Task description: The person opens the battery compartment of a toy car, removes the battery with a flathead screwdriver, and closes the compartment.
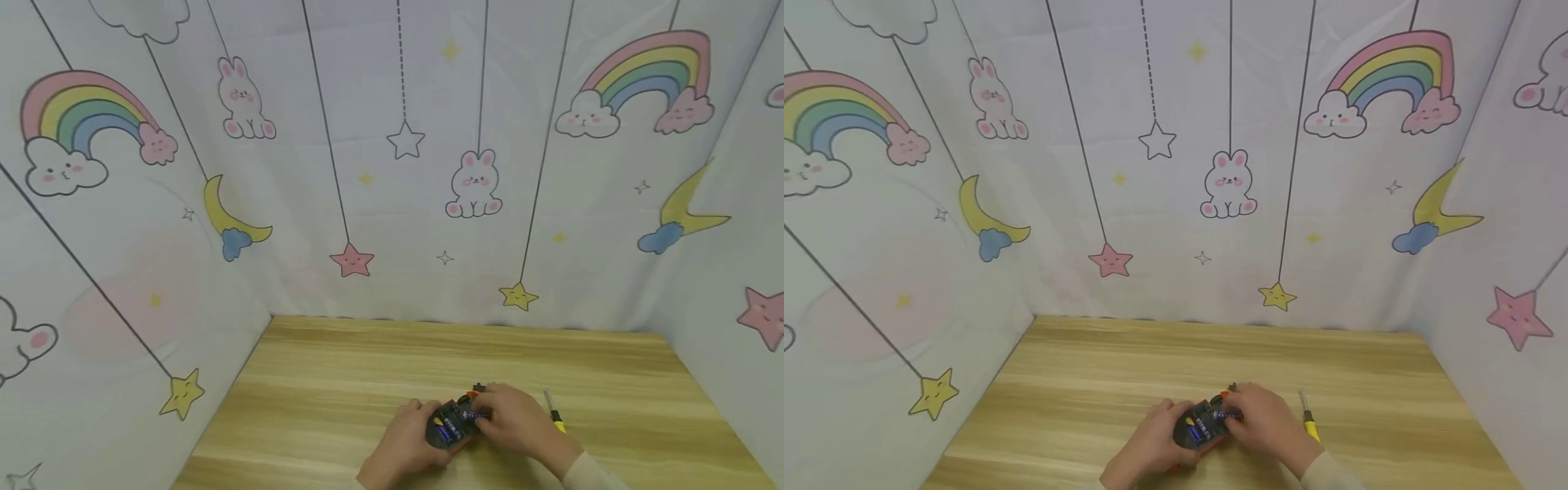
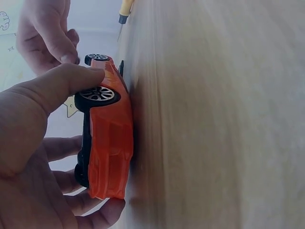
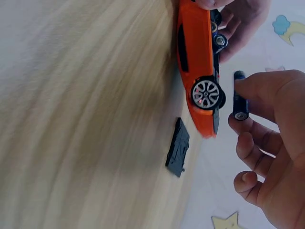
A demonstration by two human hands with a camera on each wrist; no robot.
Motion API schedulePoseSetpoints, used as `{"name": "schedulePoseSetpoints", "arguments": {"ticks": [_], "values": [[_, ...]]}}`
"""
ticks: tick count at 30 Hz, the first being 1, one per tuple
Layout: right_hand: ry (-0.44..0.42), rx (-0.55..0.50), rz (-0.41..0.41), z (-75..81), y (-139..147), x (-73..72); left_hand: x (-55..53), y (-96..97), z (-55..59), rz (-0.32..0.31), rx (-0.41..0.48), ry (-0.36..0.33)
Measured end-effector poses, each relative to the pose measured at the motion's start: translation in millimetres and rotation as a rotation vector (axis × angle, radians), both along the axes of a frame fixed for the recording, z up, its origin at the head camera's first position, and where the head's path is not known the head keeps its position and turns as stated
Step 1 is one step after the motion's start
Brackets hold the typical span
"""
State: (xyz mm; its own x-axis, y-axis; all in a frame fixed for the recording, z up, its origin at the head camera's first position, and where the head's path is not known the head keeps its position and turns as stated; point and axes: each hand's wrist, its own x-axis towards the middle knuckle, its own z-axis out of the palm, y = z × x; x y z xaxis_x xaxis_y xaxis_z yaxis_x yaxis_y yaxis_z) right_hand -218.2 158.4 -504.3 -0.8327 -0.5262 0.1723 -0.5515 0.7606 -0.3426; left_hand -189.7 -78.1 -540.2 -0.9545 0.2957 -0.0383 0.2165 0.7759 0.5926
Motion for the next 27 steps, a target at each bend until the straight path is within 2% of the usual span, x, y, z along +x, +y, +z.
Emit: {"name": "schedulePoseSetpoints", "arguments": {"ticks": [5, 8, 13, 19, 27], "values": [[-0.089, -0.1, -0.095, 0.1, 12, 7.6, 1.8, -0.5, 0.6, 0.008, 0.012, -0.039], [-0.114, -0.123, -0.137, 0.0, 21, 10.1, 1.6, -1.1, -0.6, 0.009, 0.011, -0.034], [-0.105, -0.116, -0.141, 0.7, 39, 10.2, 0.8, -1.3, -3.3, 0.008, 0.016, -0.016], [-0.16, -0.096, -0.152, 1.0, 57, 8.7, -1.0, -1.8, -1.3, -0.003, 0.02, -0.009], [-0.183, -0.043, -0.206, -9.3, 72, 6.9, -0.7, -1.1, 0.3, -0.014, 0.014, -0.003]]}}
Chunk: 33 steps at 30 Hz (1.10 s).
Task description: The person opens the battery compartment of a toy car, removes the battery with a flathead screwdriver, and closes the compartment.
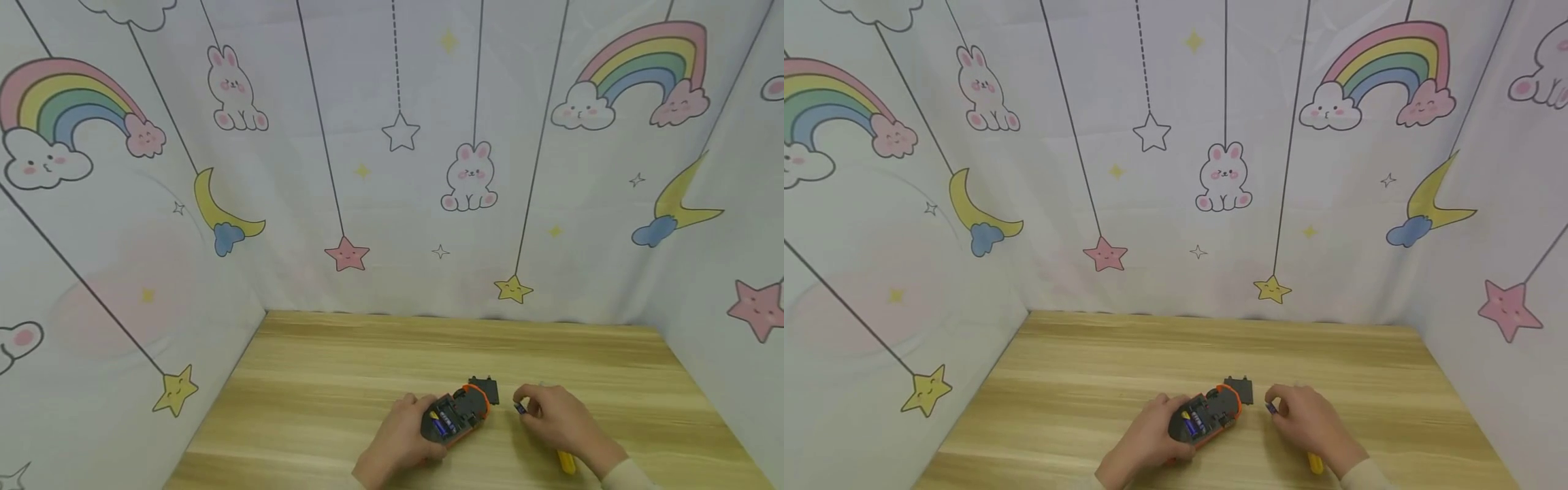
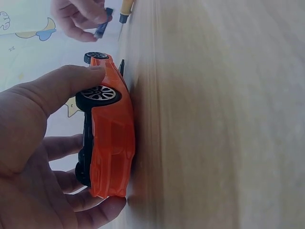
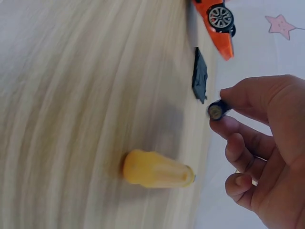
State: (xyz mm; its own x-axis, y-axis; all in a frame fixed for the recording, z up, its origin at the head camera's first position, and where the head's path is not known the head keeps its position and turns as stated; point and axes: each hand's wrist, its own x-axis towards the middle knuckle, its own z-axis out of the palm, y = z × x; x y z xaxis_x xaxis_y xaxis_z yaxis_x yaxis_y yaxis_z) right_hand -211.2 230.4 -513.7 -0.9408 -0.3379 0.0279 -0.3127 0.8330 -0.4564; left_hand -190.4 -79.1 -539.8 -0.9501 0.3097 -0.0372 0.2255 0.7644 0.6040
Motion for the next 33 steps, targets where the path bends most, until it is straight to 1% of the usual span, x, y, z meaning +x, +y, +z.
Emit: {"name": "schedulePoseSetpoints", "arguments": {"ticks": [3, 8, 12, 16, 20, 28, 33], "values": [[-0.009, 0.024, -0.051, -5.9, 1, -0.8, 0.2, 0.0, -0.1, 0.003, -0.001, -0.005], [-0.048, 0.058, -0.146, -13.2, 2, -1.0, 0.1, 0.5, -1.4, 0.003, 0.003, -0.015], [-0.046, 0.107, -0.184, -17.2, 3, -1.7, -0.4, 1.2, -2.8, 0.005, 0.0, -0.018], [-0.019, 0.148, -0.206, -19.1, 4, -2.3, -1.3, 1.7, -3.7, 0.007, -0.002, -0.022], [-0.01, 0.164, -0.216, -18.9, 4, -2.6, -1.2, 1.6, -3.4, 0.008, -0.002, -0.019], [-0.004, 0.156, -0.237, -15.9, 3, -3.0, 0.5, 0.3, 1.3, 0.012, 0.005, -0.01], [-0.006, 0.147, -0.242, -16.5, 4, -3.2, -0.8, 0.8, 1.1, 0.01, 0.002, -0.011]]}}
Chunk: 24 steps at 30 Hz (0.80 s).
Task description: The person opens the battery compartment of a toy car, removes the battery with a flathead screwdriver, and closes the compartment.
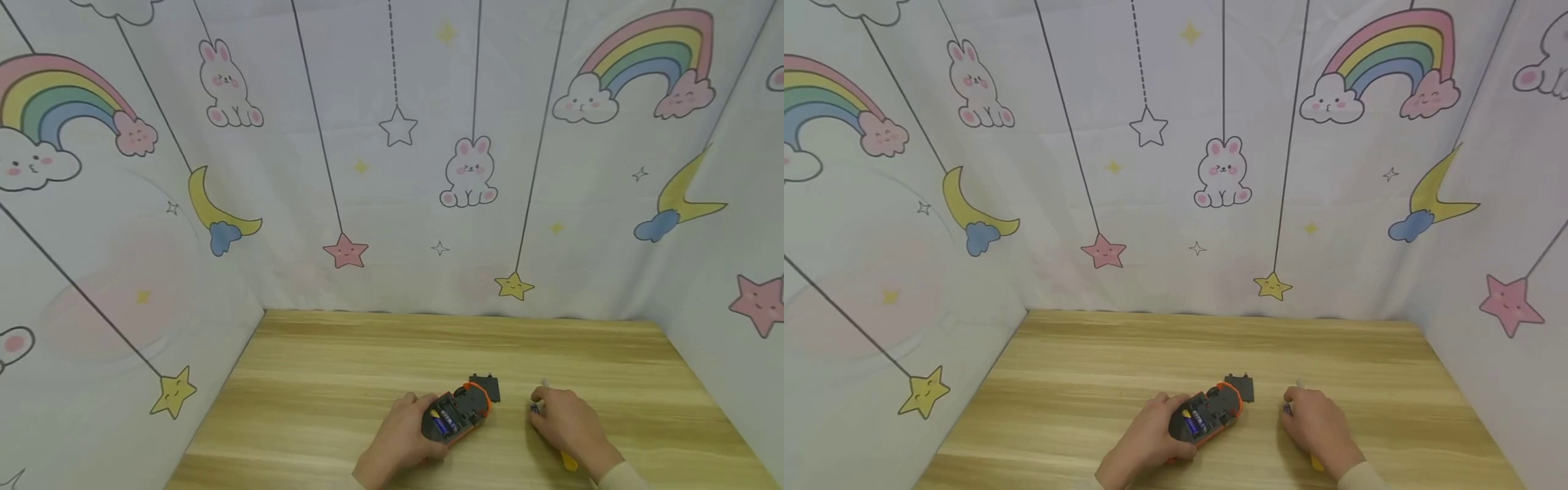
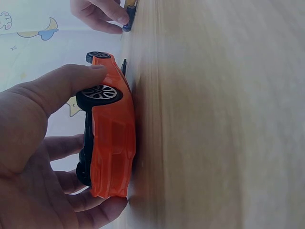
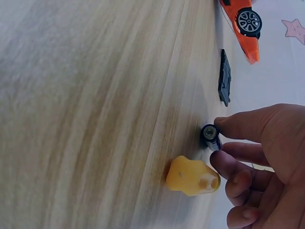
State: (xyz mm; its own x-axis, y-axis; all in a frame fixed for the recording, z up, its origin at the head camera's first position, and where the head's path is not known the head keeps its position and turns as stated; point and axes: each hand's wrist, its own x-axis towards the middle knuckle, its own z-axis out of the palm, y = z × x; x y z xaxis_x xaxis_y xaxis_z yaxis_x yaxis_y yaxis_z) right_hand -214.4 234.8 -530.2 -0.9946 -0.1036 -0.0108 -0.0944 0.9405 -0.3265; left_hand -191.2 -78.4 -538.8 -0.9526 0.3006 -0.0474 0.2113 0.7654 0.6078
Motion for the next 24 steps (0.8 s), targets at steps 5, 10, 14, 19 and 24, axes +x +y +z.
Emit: {"name": "schedulePoseSetpoints", "arguments": {"ticks": [5, 10, 14, 19, 24], "values": [[-0.009, -0.011, 0.001, -0.9, 0, 0.1, -0.3, 0.0, -1.0, 0.002, -0.009, 0.007], [-0.021, -0.015, -0.001, 0.1, -1, 0.9, 0.3, 0.3, 0.9, 0.004, -0.013, 0.008], [-0.029, -0.015, 0.002, 2.8, -2, 0.6, 1.1, 0.2, 2.2, 0.002, -0.016, 0.01], [-0.025, -0.026, -0.003, 6.2, -2, 0.6, 1.6, 0.1, 2.5, 0.006, -0.015, -0.003], [-0.016, -0.062, 0.014, 10.7, -9, 1.2, 1.3, 0.6, 2.9, 0.011, -0.011, -0.011]]}}
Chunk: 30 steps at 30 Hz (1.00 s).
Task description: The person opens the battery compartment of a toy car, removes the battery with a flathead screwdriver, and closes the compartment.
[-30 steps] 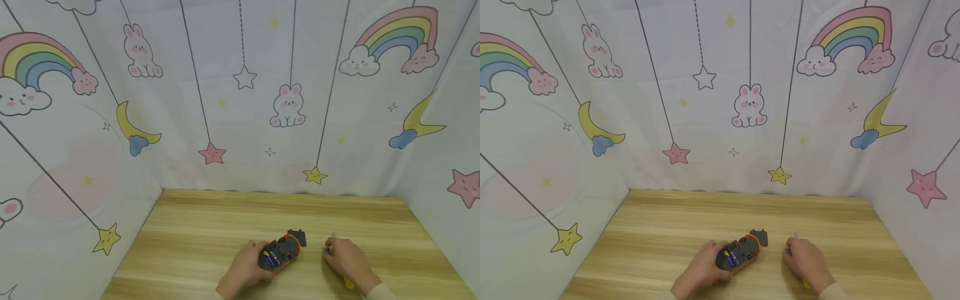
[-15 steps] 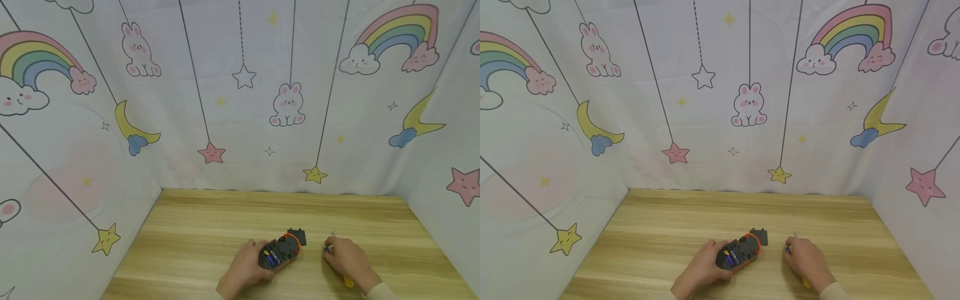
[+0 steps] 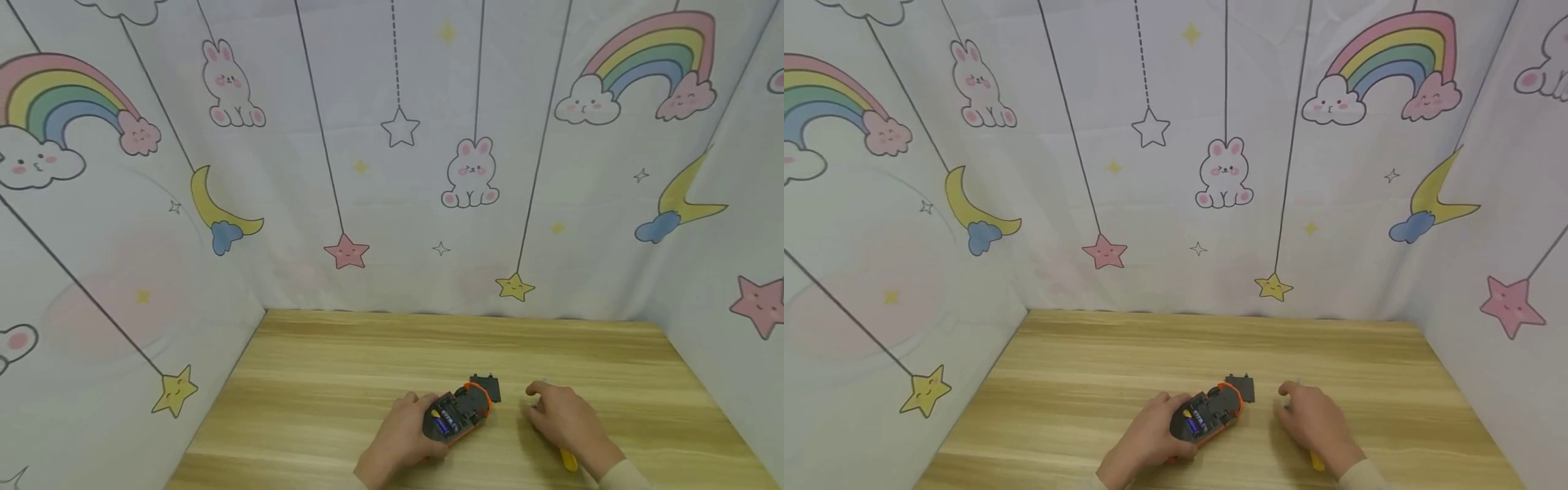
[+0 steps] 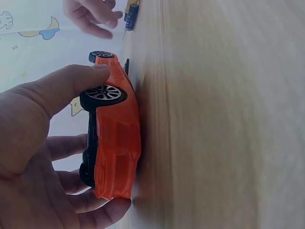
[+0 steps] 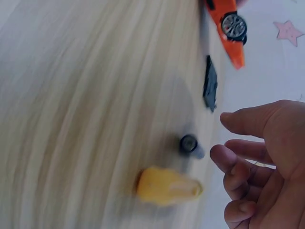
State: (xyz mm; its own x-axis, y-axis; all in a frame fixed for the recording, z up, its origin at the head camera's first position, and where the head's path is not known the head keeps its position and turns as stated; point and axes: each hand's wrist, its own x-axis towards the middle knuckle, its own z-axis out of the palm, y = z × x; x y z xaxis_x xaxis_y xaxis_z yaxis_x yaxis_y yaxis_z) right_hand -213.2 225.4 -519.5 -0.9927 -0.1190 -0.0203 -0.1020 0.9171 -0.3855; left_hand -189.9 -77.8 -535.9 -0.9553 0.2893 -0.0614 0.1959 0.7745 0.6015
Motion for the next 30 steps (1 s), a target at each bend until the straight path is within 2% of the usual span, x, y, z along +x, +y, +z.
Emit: {"name": "schedulePoseSetpoints", "arguments": {"ticks": [4, 13, 20, 24, 30], "values": [[0.009, -0.058, 0.032, 4.2, -16, 1.5, 0.1, 0.2, -0.2, 0.0, 0.002, -0.002], [0.093, -0.167, 0.112, 13.2, -64, 10.3, -0.8, 0.9, -2.0, -0.002, -0.011, 0.01], [0.081, -0.262, 0.195, 11.1, -84, 10.1, -1.0, 0.5, -0.1, -0.005, 0.003, 0.018], [0.077, -0.271, 0.244, 5.0, -92, 10.4, -0.4, -0.3, -0.7, -0.006, 0.009, 0.008], [0.052, -0.25, 0.253, 4.5, -100, 11.9, -0.2, -0.8, 0.1, -0.012, 0.018, -0.004]]}}
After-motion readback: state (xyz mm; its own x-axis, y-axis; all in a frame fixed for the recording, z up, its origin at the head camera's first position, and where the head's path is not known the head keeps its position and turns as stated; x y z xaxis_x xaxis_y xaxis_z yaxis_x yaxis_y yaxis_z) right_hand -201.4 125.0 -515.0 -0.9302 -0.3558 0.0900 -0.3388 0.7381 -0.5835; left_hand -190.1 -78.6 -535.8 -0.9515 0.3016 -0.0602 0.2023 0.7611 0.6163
